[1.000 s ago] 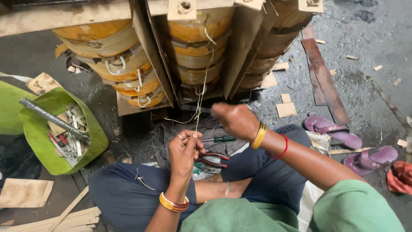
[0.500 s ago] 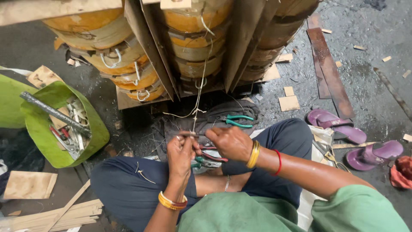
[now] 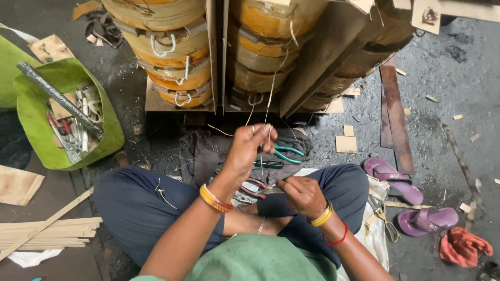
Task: The person sits on the floor and uses pliers and a screwdriver to manipulate and secure thin wires or strings on a wooden structure with stacked circular components. The person repeatedly cuts, pulls, and ties the wires to the structure.
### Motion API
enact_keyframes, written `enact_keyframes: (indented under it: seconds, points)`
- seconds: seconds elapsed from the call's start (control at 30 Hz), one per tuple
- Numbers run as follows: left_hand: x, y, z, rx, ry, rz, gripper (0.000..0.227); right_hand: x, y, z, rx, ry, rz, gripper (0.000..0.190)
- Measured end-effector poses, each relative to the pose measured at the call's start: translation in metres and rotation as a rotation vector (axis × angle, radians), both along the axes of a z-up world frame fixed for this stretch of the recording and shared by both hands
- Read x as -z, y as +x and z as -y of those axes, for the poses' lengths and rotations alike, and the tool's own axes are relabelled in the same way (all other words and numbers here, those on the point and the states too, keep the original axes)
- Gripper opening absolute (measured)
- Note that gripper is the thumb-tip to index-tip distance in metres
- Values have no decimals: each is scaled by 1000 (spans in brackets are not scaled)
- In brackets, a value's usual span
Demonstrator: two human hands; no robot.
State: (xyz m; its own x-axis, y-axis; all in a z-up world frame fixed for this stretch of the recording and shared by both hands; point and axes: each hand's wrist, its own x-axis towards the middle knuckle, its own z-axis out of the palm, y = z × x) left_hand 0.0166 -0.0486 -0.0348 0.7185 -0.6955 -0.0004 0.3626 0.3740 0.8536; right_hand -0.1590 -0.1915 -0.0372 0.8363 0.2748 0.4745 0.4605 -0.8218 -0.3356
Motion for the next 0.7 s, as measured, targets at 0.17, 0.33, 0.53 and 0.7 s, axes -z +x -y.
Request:
enact_keyframes:
  seconds: [0.17,0.33,0.53,0.7]
  points:
    - [16,-41,-52,-90,87,-36,34,9,-10,12,284,264,10,6]
    - [-6,-102,-72,194,337,23,36,17,19,19,535,560,-245,18]
    - [17,-41,-99,-526,965,1382,51,42,52,8,610,593,-426,23]
    - [-6,8,-72,-424,1167,1672,41,39,74,-11,544,519,-336,18]
